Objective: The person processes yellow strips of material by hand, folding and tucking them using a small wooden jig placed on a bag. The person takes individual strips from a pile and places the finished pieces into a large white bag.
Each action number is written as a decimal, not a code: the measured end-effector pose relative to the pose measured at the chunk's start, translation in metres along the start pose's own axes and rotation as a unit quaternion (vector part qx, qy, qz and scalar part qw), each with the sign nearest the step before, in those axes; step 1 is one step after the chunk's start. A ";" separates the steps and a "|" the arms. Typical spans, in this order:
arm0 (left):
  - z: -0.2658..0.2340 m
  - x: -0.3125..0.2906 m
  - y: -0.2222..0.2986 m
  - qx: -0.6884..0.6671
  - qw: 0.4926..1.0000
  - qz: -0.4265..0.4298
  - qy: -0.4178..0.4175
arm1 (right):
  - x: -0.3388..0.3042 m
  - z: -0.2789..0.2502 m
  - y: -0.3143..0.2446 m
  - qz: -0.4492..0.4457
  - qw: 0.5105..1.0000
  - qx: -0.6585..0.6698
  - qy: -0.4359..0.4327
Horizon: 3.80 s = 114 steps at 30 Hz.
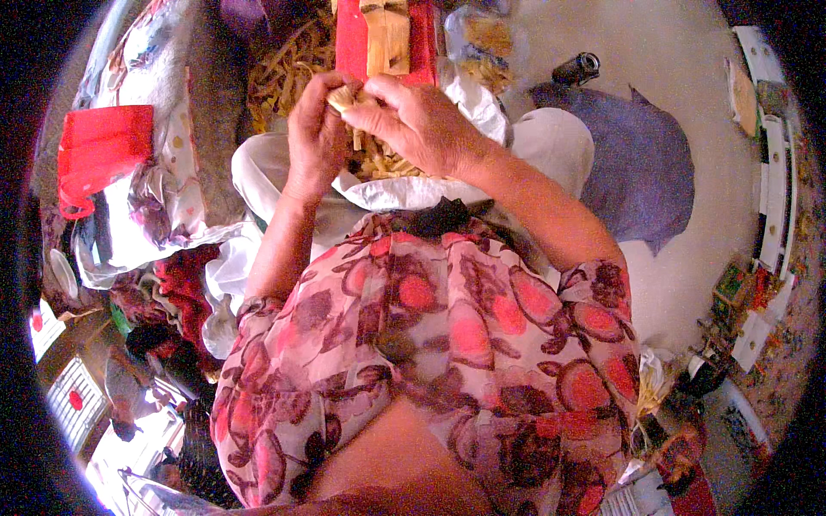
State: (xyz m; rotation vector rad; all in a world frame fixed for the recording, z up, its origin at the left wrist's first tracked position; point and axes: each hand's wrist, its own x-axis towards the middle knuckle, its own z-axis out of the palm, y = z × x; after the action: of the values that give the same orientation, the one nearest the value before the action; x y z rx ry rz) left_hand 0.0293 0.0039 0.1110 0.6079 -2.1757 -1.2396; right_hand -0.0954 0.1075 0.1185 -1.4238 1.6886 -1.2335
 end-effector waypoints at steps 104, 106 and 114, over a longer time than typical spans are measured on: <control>0.052 -0.045 -0.065 -0.454 0.795 -0.371 -0.156 | -0.018 0.032 0.004 0.134 0.987 0.081 0.035; 0.037 -0.037 -0.043 -0.315 0.885 -0.205 -0.274 | -0.016 0.033 0.035 -0.157 0.968 -0.182 0.078; 0.012 -0.034 -0.009 0.158 0.984 0.071 0.043 | -0.009 0.040 0.034 0.057 0.985 0.116 0.114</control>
State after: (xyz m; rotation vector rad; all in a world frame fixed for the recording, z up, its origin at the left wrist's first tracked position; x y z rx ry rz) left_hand 0.0477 0.0289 0.0895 0.6080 -2.3162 -0.7850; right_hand -0.0717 0.1055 0.0708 -1.0665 1.6838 -1.5191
